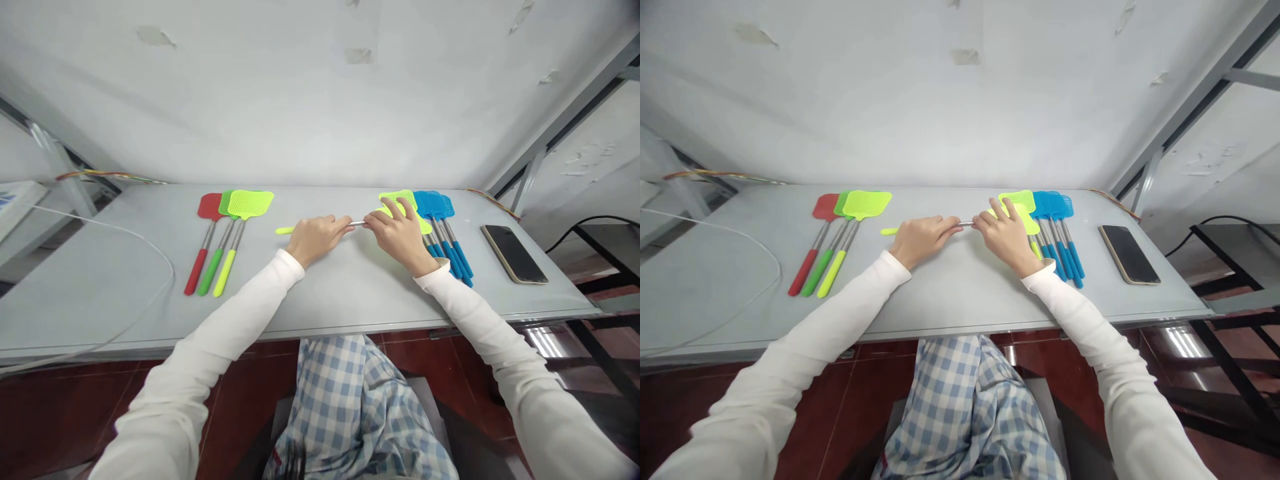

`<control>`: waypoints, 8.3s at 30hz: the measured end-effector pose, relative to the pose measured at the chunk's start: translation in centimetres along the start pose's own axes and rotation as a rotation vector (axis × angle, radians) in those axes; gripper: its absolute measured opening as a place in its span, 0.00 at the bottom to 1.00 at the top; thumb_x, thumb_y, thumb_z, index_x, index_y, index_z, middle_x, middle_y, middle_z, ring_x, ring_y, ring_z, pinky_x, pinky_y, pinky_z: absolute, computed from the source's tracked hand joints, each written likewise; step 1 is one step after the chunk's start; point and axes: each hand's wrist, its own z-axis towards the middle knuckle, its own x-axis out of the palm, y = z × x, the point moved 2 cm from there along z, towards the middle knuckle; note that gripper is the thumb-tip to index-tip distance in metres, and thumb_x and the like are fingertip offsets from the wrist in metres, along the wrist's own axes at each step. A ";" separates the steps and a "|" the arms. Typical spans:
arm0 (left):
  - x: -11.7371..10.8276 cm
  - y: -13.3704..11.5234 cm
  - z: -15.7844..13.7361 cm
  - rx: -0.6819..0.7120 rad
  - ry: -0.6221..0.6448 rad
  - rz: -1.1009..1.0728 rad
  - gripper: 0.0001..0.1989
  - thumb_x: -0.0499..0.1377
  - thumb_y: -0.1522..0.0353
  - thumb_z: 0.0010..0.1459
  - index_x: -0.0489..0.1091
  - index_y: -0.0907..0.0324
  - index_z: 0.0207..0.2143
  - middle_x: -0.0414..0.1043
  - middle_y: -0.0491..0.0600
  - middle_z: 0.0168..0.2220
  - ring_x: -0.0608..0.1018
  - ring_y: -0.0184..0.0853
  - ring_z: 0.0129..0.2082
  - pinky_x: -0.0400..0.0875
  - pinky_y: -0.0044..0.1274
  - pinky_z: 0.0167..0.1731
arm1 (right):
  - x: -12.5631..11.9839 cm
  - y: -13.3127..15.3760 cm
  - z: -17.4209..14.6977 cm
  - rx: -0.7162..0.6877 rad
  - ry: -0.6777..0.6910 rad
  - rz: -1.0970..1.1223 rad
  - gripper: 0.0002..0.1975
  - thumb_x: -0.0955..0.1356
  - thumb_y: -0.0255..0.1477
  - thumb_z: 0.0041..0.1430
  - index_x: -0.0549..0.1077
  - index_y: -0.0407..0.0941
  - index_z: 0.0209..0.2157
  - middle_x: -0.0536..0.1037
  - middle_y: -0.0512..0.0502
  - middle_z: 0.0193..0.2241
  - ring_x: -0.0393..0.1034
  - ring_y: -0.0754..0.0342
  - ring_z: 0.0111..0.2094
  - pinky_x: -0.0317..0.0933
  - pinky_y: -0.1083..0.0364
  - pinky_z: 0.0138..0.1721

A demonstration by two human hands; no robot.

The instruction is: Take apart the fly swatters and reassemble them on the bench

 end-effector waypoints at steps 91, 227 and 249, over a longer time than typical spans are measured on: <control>1.0 1.5 0.6 0.064 -0.032 -0.015 0.23 0.41 0.56 0.67 0.70 0.58 0.44 0.77 0.56 0.35 0.78 0.38 0.31 0.56 0.26 0.26 | -0.6 -1.5 0.5 0.032 0.103 0.015 0.20 0.59 0.40 0.66 0.68 0.44 0.53 0.72 0.35 0.52 0.62 0.41 0.56 0.50 0.43 0.55; -1.2 9.1 1.0 -0.137 0.060 -0.019 0.21 0.46 0.52 0.63 0.75 0.51 0.36 0.74 0.46 0.24 0.73 0.34 0.25 0.53 0.24 0.25 | 0.6 -9.0 0.1 0.072 0.068 -0.140 0.15 0.56 0.29 0.69 0.72 0.45 0.42 0.78 0.42 0.41 0.60 0.49 0.61 0.44 0.43 0.60; -0.2 3.4 0.4 -0.034 0.014 -0.011 0.30 0.40 0.46 0.63 0.72 0.54 0.30 0.68 0.49 0.21 0.70 0.33 0.24 0.46 0.25 0.24 | -0.1 -3.5 0.1 0.082 0.355 -0.019 0.18 0.54 0.33 0.68 0.72 0.49 0.46 0.79 0.47 0.35 0.67 0.54 0.30 0.36 0.54 0.26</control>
